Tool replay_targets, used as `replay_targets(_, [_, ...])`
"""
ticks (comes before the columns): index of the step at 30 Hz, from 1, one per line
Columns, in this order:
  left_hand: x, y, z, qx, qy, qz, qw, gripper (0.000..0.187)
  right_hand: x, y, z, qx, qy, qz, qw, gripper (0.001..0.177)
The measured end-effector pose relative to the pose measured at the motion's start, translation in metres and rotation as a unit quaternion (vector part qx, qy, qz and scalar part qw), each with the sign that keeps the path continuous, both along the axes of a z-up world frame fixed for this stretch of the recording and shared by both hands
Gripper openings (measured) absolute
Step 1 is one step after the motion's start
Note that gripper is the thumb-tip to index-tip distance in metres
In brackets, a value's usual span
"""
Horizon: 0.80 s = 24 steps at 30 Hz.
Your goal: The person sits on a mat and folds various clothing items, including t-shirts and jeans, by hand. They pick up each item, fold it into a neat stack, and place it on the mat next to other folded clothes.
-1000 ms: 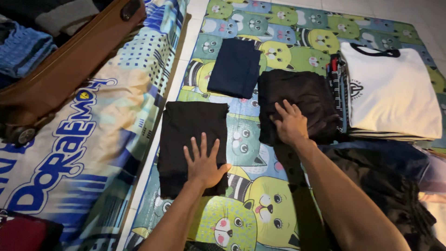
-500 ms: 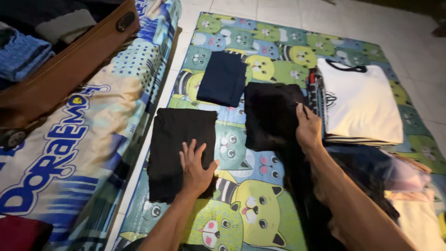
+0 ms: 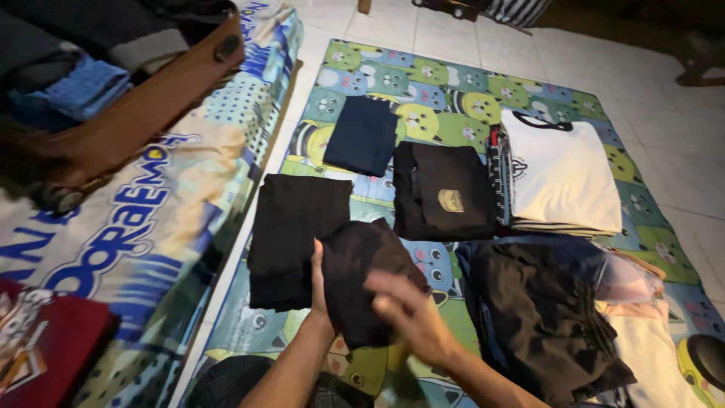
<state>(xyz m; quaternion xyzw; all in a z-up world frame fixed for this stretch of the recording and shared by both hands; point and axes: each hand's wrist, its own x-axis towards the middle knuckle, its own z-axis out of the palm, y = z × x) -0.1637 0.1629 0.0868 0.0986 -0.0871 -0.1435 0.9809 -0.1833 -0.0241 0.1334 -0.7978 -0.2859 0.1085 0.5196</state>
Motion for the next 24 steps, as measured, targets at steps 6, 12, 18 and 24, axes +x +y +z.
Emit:
replay_targets(6, [0.028, 0.038, 0.036, 0.052, 0.000, 0.046, 0.998, 0.081, 0.068, 0.007, 0.000, 0.115, 0.155, -0.320, 0.928, 0.068])
replay_targets(12, [0.077, 0.103, 0.048, 0.065, -0.054, 0.012, 0.996, 0.062, 0.091, 0.043, -0.004, 0.347, 0.472, -0.144, 0.798, 0.072])
replay_targets(18, [0.064, 0.175, -0.054, 0.490, 0.252, 0.232, 0.802, 0.058, 0.111, 0.086, -0.097, 0.222, 0.524, -0.246, 0.785, 0.054])
replay_targets(24, [0.046, 0.178, -0.117, 0.647, 0.253, 0.286, 0.660, 0.042, 0.118, 0.083, -0.155, 0.222, 0.516, -0.250, 0.789, 0.036])
